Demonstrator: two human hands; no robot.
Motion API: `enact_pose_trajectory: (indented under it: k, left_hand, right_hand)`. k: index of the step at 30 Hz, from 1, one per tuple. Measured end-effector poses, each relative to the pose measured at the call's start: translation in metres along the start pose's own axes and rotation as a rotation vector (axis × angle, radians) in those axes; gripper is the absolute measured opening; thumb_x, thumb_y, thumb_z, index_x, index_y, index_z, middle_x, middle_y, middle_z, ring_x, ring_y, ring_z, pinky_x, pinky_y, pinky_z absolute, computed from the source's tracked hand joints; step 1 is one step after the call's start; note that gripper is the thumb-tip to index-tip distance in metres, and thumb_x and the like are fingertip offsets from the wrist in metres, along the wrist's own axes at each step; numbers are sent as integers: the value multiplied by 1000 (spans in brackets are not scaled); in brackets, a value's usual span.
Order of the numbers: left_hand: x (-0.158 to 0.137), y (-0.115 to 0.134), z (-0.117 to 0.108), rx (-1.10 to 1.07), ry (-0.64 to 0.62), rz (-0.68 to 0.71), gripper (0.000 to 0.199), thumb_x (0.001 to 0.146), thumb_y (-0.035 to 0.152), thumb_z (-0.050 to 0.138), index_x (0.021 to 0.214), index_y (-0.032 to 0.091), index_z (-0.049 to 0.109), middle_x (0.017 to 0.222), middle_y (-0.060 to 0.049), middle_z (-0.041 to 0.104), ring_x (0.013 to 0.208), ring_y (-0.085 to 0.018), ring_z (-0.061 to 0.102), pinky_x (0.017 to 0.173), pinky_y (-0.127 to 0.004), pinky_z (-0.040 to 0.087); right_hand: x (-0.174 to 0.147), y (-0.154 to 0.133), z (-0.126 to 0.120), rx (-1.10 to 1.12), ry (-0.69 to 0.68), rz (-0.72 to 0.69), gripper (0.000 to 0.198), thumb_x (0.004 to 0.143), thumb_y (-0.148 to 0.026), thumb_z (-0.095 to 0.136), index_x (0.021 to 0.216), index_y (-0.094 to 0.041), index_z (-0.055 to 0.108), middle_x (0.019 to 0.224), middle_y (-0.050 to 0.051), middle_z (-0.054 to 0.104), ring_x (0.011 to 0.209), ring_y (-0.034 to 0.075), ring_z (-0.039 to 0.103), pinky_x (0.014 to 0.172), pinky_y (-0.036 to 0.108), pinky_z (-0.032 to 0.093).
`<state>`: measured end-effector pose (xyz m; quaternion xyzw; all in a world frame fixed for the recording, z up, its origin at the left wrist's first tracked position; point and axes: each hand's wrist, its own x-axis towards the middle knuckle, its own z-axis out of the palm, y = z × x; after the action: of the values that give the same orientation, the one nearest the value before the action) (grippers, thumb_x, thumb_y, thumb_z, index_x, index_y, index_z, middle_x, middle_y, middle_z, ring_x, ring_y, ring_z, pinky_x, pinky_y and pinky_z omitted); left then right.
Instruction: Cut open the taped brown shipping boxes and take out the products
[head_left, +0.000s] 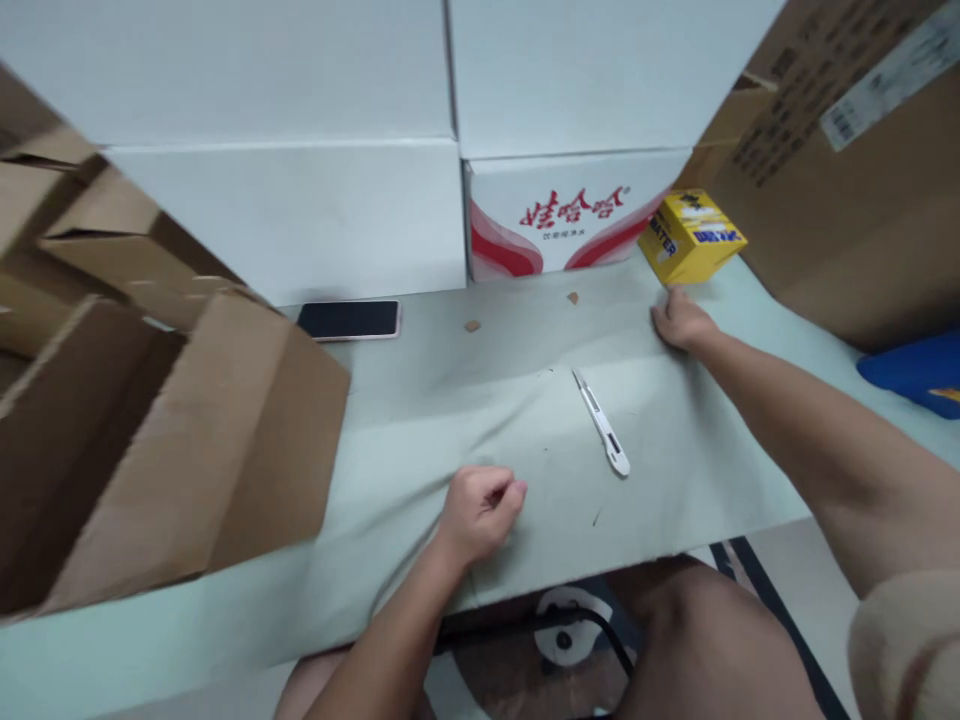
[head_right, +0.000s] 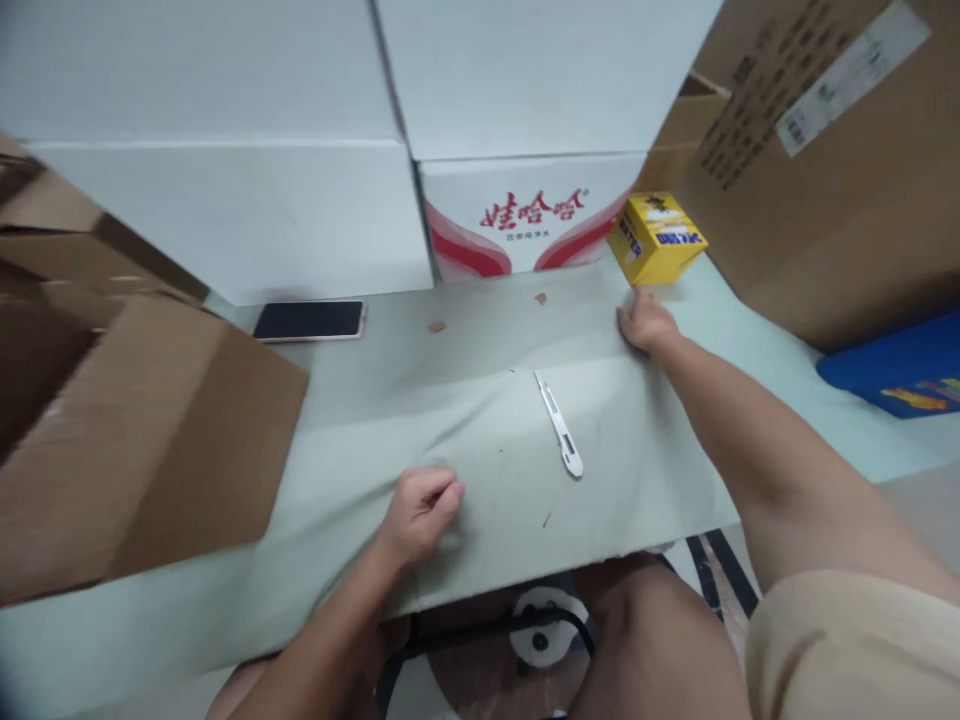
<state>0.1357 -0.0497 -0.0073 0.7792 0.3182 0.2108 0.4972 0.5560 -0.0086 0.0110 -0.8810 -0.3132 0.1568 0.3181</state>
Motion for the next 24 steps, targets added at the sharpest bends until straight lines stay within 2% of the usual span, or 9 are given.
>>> enact_pose_trajectory:
  k: [3,6,9,12,14,18,19,21,24]
  left_hand:
    - [-2,1,1,-49,35,-26,45,86,45,40,53,22,19,51,4,18,50,-11,23,55,-31,19]
    - [-4,6,-2,-100,96,-16,46,85,45,44,52,21,21,51,4,20,51,-10,23,56,-31,19]
    - [-10,10,-9,-138,120,-12,48,86,47,46,53,20,25,51,4,25,52,-10,25,57,-30,21]
    - [-17,13,-15,-147,122,-20,48,86,48,48,52,20,28,51,4,27,53,-11,25,58,-31,20]
    - [-21,14,-20,-148,122,-14,48,87,47,48,52,20,28,51,3,27,54,-12,24,58,-32,19]
    - [-27,14,-31,-152,144,19,46,87,42,47,53,20,26,52,3,27,56,-12,23,60,-32,19]
    - [-28,14,-33,-157,153,24,45,86,42,47,53,20,25,52,3,26,56,-12,22,61,-32,19]
    - [-30,14,-36,-171,171,27,46,85,42,48,53,20,25,53,4,25,55,-12,23,61,-31,21]
    - [-31,14,-39,-199,183,36,47,85,45,50,52,20,26,53,4,26,55,-12,25,60,-30,22]
  right_hand:
    - [-42,-30,20,-148,-34,-137,62,78,-13,65,137,-1,49,147,36,51,142,42,49,121,54,32]
    - [-85,-68,36,-246,-125,-343,62,75,-21,67,135,-7,56,146,30,57,139,43,53,121,56,38]
    - [-127,-120,50,-286,-209,-526,56,83,-34,64,135,-16,60,147,20,60,135,38,59,120,56,41]
    - [-167,-188,67,-220,-287,-777,51,90,-45,60,137,-25,61,146,11,63,133,33,60,118,56,44]
    - [-187,-241,84,-116,-334,-961,47,93,-45,60,135,-25,62,143,10,64,133,31,61,117,55,46]
    - [-195,-348,136,-7,-470,-1199,57,84,-42,76,136,-24,62,138,6,64,138,34,56,118,59,41]
    - [-190,-370,150,-13,-550,-1198,54,82,-43,79,130,-21,66,129,4,68,136,36,58,117,63,39]
    - [-178,-403,175,-32,-696,-1079,35,88,-45,72,104,-14,73,101,1,71,127,36,65,111,68,40]
    - [-166,-422,197,-13,-742,-804,41,96,-44,60,76,-10,69,77,-1,63,118,35,71,101,70,45]
